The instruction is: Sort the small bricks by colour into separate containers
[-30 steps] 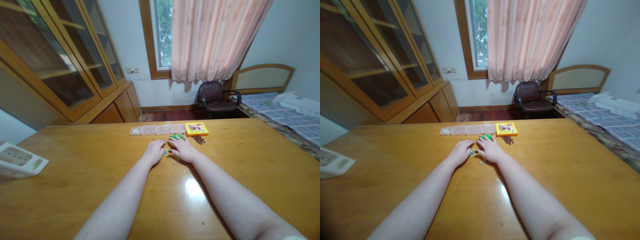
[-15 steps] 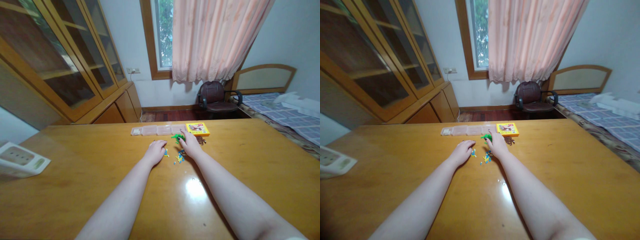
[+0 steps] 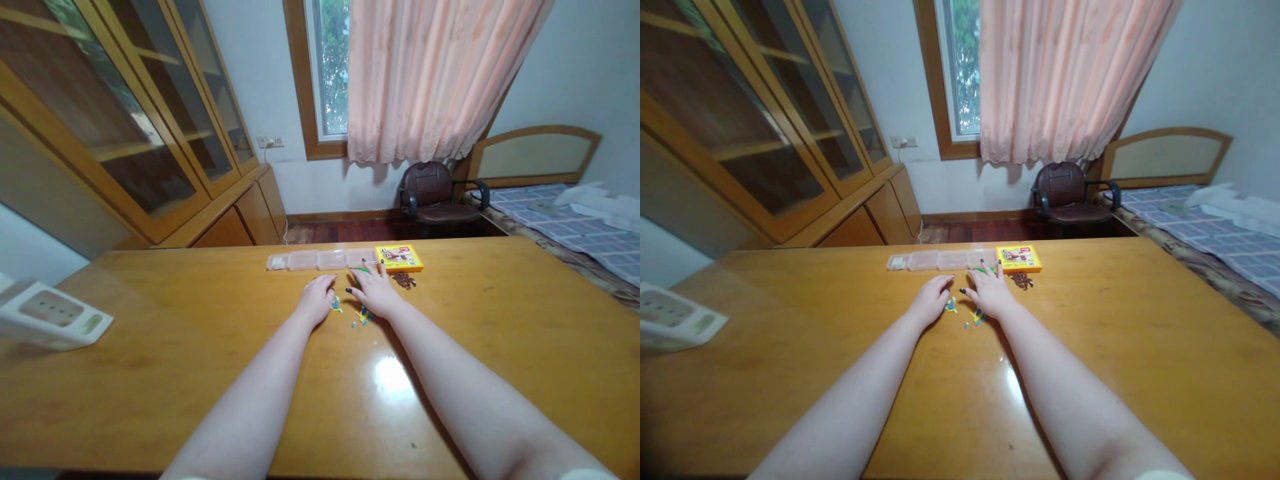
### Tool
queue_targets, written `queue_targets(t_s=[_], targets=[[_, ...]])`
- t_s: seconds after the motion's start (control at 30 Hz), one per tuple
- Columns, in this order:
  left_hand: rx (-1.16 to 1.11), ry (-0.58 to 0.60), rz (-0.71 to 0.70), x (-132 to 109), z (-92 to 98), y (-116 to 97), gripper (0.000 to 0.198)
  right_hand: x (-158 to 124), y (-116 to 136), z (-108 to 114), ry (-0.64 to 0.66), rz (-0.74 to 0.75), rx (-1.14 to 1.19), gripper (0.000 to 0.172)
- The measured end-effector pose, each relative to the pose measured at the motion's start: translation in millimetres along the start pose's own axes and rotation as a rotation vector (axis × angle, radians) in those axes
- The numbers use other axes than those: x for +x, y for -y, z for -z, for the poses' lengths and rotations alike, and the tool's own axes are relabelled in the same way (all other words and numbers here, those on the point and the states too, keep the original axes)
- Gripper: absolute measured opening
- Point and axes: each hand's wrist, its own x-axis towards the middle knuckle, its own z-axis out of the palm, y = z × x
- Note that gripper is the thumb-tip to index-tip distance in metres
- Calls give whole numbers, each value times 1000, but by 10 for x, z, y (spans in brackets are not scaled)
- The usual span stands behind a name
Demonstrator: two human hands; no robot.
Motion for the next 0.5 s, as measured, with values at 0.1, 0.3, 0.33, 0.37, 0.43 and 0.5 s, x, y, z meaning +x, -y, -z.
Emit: queue_targets(t_s=[0.1, 0.3, 0.33, 0.37, 0.43, 0.5], targets=[[-1, 4, 15, -11, 9, 32, 45, -14, -47, 84, -55, 52, 77, 41], [78, 74, 59, -24, 8, 36, 48, -26, -132, 143, -53, 173, 141, 36], [93, 92, 59, -28, 5, 28, 49, -23, -164, 130, -103, 118, 166, 38], [110, 113, 58, -33, 3, 20, 50, -21, -199, 110, -167, 51, 212, 39], [149, 160, 54, -46, -4, 3, 52, -19, -274, 55, -310, -82, 396, 42], [184, 200, 51, -58, -11, -9, 53, -23, -331, -8, -480, -227, 637, 44]])
